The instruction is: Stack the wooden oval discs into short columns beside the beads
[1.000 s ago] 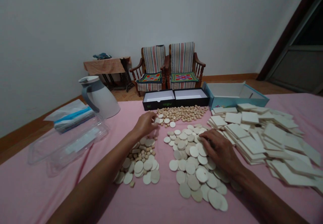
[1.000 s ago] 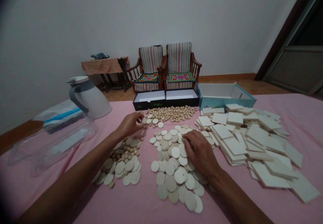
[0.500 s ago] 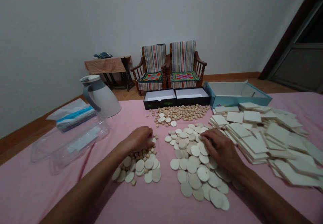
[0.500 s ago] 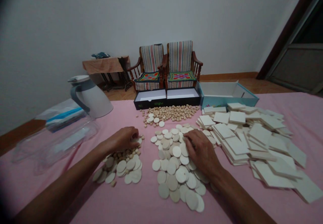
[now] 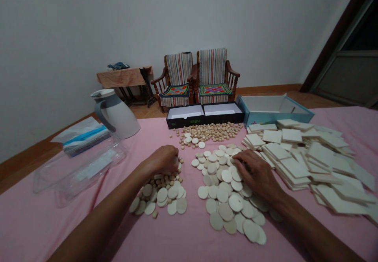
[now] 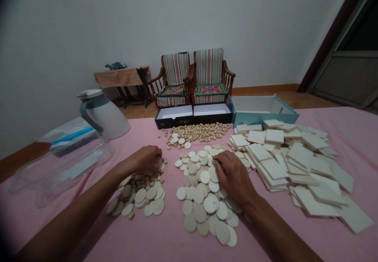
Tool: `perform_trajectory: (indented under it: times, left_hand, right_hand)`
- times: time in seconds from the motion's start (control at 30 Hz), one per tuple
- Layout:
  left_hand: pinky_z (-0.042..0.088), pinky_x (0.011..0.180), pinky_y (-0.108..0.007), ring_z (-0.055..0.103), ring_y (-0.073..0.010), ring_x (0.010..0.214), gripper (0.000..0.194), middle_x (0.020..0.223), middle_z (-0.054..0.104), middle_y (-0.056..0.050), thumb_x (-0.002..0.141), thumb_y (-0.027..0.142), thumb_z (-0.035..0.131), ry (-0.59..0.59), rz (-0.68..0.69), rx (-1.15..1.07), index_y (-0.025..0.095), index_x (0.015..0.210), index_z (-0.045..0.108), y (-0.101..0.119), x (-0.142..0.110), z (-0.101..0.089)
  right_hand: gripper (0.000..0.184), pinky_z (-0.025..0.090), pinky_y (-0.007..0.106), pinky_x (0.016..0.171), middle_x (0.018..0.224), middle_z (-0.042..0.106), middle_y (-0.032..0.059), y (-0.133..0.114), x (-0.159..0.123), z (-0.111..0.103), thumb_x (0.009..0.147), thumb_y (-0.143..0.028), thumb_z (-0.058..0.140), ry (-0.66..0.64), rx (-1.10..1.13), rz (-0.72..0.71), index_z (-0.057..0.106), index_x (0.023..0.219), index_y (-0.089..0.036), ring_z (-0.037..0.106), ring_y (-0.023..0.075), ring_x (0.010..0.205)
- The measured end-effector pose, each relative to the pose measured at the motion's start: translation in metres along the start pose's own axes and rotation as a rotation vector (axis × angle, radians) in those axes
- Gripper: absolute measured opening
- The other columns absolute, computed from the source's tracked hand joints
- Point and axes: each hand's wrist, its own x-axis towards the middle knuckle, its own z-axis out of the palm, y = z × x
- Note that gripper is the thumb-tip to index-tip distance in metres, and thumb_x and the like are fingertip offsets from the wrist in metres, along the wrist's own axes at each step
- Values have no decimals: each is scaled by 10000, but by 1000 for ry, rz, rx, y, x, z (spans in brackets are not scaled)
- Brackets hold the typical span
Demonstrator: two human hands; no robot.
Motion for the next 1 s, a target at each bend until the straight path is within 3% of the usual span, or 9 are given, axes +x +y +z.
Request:
perform_trajectory:
  times: [0.17,0.2,0.33,0.43,0.53,0.8,0.9,1.0]
  left_hand:
    - [471,808,-286,628,-203,931,385,1148,610,-114,775,181,558,360,-56,-117,165,1159,576,1,10,-10]
    - [472,792,-285,627,-203,923,354,1133,614,-112,785,183,548,343,-46,-107,163,1136,585,0,10,-9]
    - [457,669,-281,634,-222,808,133,892,674,-88,749,217,571,52,-8,-14,173,828,668,0,2,0]
    - [444,637,-271,632,-225,783,164,866,681,-81,668,214,623,-15,20,-6,183,819,681,-1,-5,8]
    - [445,647,-278,629,-238,819,271,932,677,-93,647,237,638,-23,52,1,184,911,674,-1,-8,13]
    - [427,619,-279,613,-225,767,169,882,664,-94,719,301,608,44,26,8,173,828,630,1,-13,11]
    - [431,638,-267,607,-204,768,212,885,661,-77,749,339,607,119,68,-100,171,877,627,8,-14,5]
    - [440,666,-234,607,-161,774,270,922,662,-51,769,274,606,180,188,-285,176,1020,614,14,-11,1]
  right_hand:
    - [145,468,357,777,893,627,72,0,0,0,888,-191,466,-4,-3,-6,610,910,-186,578,213,875]
    - [146,467,358,781,895,627,73,0,0,0,890,-191,465,-5,-4,-6,610,911,-185,577,214,879]
    - [151,470,356,771,891,628,74,-1,0,-1,894,-206,464,-10,-3,5,615,899,-190,583,213,868]
    - [154,475,352,764,881,631,71,-2,1,-1,891,-211,466,1,5,-1,619,891,-194,587,210,853]
    - [163,474,356,774,890,633,70,-2,1,-1,892,-207,457,-2,12,-1,620,898,-198,588,210,862]
    - [150,466,363,787,902,625,73,-1,0,0,894,-204,461,-20,15,10,611,907,-196,578,216,883]
    - [148,466,362,786,903,625,75,0,0,0,893,-203,464,-17,10,7,610,917,-194,577,217,886]
    - [150,466,361,784,899,624,76,0,0,0,893,-202,464,-15,6,7,612,915,-191,578,218,883]
